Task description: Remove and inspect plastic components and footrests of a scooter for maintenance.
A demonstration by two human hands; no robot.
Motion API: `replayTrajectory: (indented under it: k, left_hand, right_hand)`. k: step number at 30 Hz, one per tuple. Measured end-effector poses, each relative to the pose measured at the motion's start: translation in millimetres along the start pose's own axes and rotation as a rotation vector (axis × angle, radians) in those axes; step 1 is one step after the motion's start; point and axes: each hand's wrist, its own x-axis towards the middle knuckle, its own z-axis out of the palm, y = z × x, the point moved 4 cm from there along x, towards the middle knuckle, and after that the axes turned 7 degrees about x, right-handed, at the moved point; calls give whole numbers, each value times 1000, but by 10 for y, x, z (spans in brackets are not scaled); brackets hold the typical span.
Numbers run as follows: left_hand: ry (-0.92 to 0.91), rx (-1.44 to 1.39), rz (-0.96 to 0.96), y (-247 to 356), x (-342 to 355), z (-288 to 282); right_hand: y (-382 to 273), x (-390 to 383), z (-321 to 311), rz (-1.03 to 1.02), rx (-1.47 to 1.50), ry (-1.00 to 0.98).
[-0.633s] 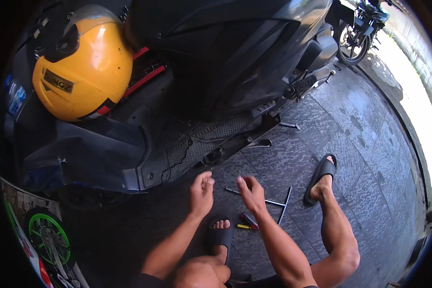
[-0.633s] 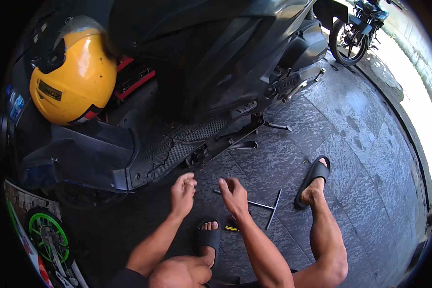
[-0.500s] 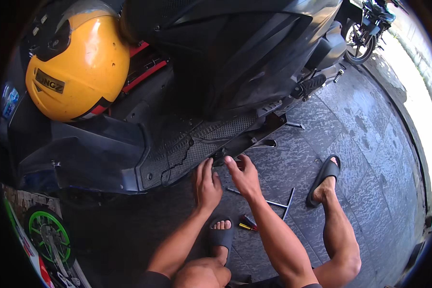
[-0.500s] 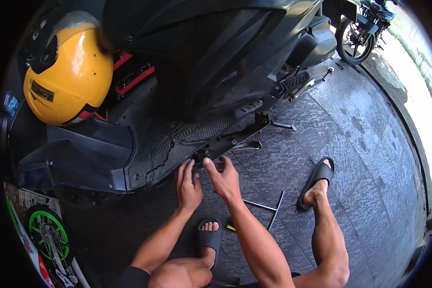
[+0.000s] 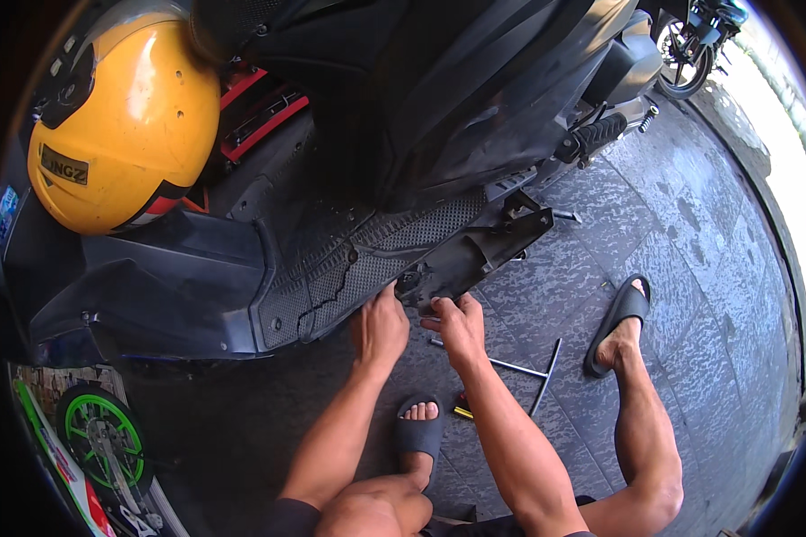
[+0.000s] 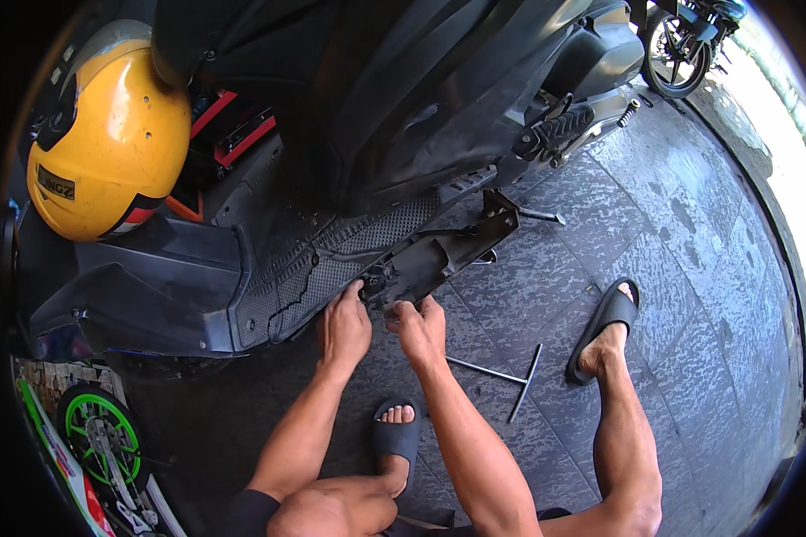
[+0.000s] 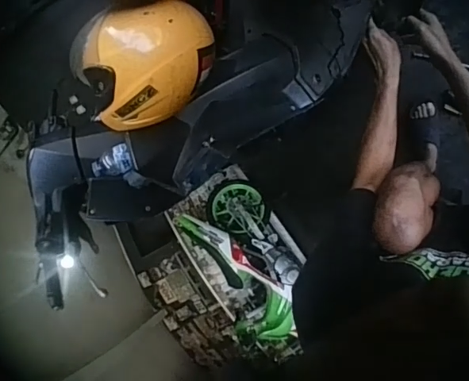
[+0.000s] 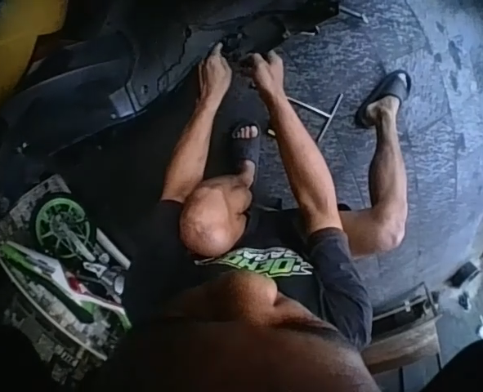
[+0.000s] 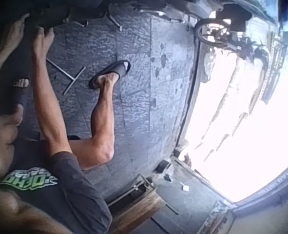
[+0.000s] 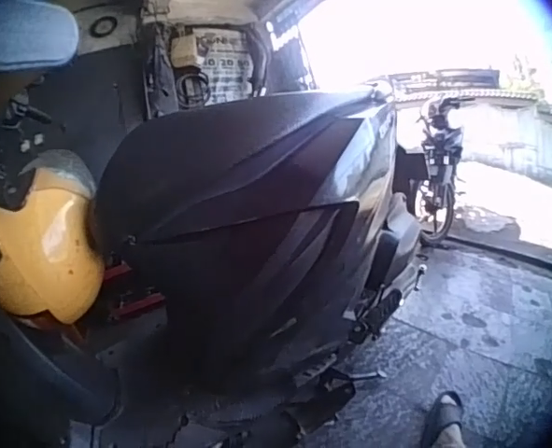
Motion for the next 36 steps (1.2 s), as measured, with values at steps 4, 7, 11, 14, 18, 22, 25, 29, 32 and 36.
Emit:
replayTrajectory:
  k: [4,7,11,14,18,22,25,29,32,36]
  left_hand:
    - [-95,89,16,13,35,44]
    - [-9,125,39,-7,-54,18]
    - [-41,113,52,-76,-19,44]
    - [-21,195,128,-104,8,17]
    - [-28,208,227,-103,29,28]
    - [-23,236,300,-163,37,82]
    - [-71,230,318,-200,28,48]
    - [-30,247,374,-222,63,-12]
    - [-45,122,419,-197,87,-45]
    - [46,36,292,-120,23,-14]
  right_hand:
    - [2,19,-53,32,-50,-16]
    - [-1,2,-6,41,-70,-30]
    - [-14,54,21,40,-162,-3]
    - [-42,40,63,28,-179,6]
    - [-63,25,45,21,-144,33]
    - [-99,27,80,32,-154,49]
    - [-284,-8,222,30,-257,54]
    - [-369,30,334,-27,-447,16]
    - [-291,96,207,-70,-512,-120]
    - [87,155,-230,-108,-304,-235]
